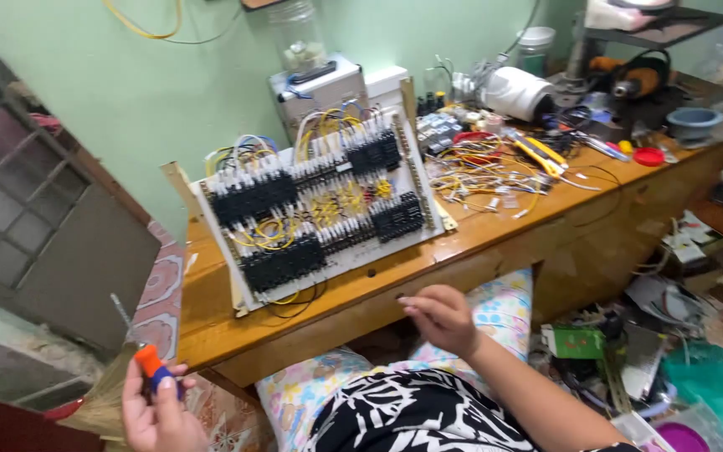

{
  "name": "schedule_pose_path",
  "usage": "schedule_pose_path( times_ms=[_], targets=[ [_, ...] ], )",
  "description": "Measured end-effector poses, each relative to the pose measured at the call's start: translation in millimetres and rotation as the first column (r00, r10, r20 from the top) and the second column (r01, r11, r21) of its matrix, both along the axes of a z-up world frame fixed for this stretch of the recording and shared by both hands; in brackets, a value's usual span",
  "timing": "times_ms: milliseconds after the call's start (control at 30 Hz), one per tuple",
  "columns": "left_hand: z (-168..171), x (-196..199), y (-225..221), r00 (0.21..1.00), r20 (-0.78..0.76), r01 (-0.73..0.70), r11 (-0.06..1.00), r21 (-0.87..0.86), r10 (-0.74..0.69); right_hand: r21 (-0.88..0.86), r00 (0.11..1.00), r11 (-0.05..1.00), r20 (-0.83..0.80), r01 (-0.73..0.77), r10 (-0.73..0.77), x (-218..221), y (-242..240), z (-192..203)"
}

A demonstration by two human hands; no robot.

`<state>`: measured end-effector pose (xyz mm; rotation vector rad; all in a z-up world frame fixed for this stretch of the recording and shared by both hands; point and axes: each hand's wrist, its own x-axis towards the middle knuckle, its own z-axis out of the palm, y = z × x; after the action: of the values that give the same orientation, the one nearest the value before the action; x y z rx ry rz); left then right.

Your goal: The person uses a manual screwdriver to tighten screws on a series of terminal blocks mounted on a wooden frame, securing the connected wires.

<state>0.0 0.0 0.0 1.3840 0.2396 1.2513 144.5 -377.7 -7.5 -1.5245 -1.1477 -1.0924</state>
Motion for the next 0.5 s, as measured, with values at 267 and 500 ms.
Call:
schedule_pose_path(
  times_ms=[267,500],
  targets=[
    [34,36,-5,0.999,0.029,0.039,0.996,-0.084,-0.037,-0.124,0.943,0.958,0.248,0.258,-0.222,153,-100,50],
    [27,90,-15,0.994,0.004,0.107,0.943,-0.315,-0.111,-0.750,0.691,0.493,-0.068,0.441,-0.720,267,-135,86]
  ],
)
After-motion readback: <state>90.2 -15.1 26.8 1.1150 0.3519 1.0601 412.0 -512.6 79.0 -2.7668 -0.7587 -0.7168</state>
